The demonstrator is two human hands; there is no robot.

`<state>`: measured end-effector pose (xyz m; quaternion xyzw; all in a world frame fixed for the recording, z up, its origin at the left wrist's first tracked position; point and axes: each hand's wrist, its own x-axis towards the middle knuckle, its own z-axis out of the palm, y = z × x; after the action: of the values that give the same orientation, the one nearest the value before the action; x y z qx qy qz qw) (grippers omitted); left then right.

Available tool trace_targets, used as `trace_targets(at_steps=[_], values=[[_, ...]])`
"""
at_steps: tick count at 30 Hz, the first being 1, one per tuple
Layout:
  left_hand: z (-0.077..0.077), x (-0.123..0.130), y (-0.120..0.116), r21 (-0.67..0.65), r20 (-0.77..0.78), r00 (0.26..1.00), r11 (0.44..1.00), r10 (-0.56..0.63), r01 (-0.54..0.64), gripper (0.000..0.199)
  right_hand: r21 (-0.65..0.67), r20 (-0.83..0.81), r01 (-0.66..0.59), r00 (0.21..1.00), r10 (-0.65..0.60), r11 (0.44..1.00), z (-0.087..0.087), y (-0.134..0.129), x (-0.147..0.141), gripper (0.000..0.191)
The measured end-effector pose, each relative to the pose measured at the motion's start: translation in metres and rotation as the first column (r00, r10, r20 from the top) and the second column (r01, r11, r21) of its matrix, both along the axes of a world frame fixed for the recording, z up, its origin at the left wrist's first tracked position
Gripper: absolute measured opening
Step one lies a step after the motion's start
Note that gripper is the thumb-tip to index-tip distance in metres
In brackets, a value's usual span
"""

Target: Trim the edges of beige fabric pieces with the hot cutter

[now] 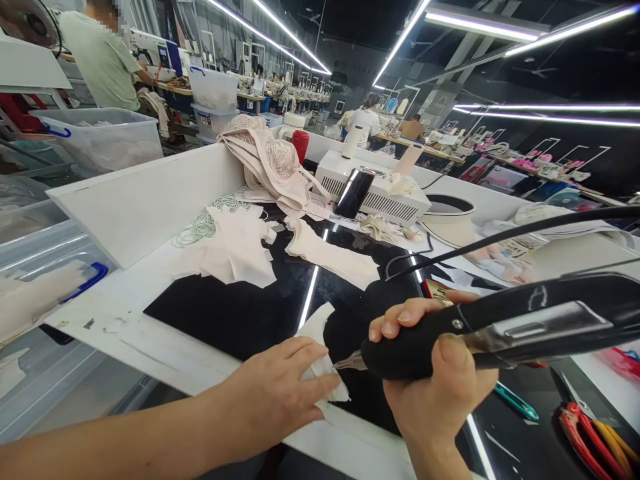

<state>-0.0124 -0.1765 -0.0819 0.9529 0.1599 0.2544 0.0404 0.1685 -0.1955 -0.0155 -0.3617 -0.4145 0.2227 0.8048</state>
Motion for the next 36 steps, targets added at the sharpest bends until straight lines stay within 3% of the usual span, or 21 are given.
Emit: trace_targets(at_steps=[10, 20, 36], values=[[-0.004, -0.015, 0.030, -0.047, -0.052, 0.996, 0.996, -0.072, 0.069, 0.041, 0.007, -0.015, 0.009, 1.000, -0.009, 1.000, -0.001, 0.002, -0.005, 0.037], [-0.012, -0.013, 0.028, -0.032, -0.040, 0.996, 0.996, -0.086, 0.085, 0.042, 0.027, -0.016, 0.040, 0.999, -0.040, 0.999, 0.002, 0.005, -0.003, 0.038], [-0.004, -0.011, 0.023, -0.041, -0.046, 0.996, 0.996, -0.080, 0.078, 0.038, 0.016, -0.043, 0.042, 0.998, -0.041, 0.999, 0.003, 0.010, -0.007, 0.037]])
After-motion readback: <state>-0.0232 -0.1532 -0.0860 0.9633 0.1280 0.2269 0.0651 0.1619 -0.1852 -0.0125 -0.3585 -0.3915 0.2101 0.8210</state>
